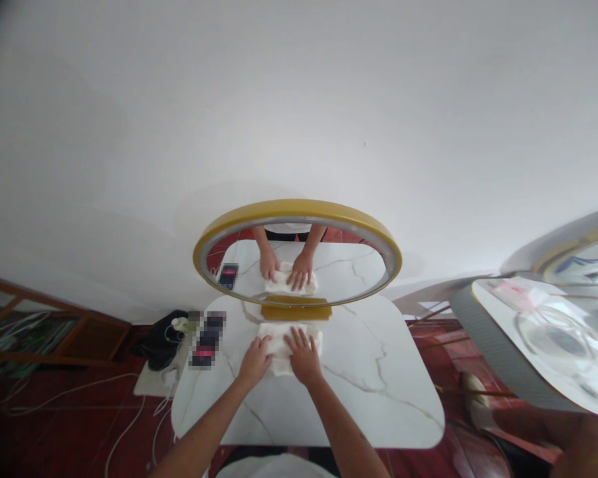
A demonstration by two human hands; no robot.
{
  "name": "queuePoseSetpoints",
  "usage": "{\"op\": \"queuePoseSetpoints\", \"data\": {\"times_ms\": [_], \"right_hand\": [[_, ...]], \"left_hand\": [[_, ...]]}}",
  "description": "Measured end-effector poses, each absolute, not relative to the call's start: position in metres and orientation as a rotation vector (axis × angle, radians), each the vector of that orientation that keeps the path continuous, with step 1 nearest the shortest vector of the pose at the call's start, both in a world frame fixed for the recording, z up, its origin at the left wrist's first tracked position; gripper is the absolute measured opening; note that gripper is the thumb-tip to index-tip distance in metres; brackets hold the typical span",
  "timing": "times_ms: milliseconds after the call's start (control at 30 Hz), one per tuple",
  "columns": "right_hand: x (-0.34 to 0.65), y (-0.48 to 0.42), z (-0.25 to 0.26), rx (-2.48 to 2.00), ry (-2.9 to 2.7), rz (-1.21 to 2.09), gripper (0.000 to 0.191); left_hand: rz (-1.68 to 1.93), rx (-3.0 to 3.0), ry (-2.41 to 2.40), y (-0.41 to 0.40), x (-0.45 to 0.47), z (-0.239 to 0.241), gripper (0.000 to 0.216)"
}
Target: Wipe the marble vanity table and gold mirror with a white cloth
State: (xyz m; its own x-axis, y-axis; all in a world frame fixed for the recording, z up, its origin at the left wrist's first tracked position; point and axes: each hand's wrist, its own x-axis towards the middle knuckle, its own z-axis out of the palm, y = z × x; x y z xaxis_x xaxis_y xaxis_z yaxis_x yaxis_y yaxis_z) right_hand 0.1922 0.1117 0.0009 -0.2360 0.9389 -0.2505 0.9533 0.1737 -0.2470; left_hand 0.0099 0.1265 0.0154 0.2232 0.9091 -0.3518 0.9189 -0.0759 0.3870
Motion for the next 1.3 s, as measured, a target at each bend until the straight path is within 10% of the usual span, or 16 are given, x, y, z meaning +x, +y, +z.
{"op": "queuePoseSetpoints", "data": {"times_ms": [633,1300], "right_hand": [[0.278,-0.034,-0.011,1.577,2.481,-1.04,0.074],[0.305,0.105,-0.002,2.027,2.444,-0.43,0.07]], "left_hand": [[-0.089,1.79,1.223,0.008,0.019,0.019,0.051],[0.036,1.876,1.547,0.13,0.115,0.012,0.046]]}}
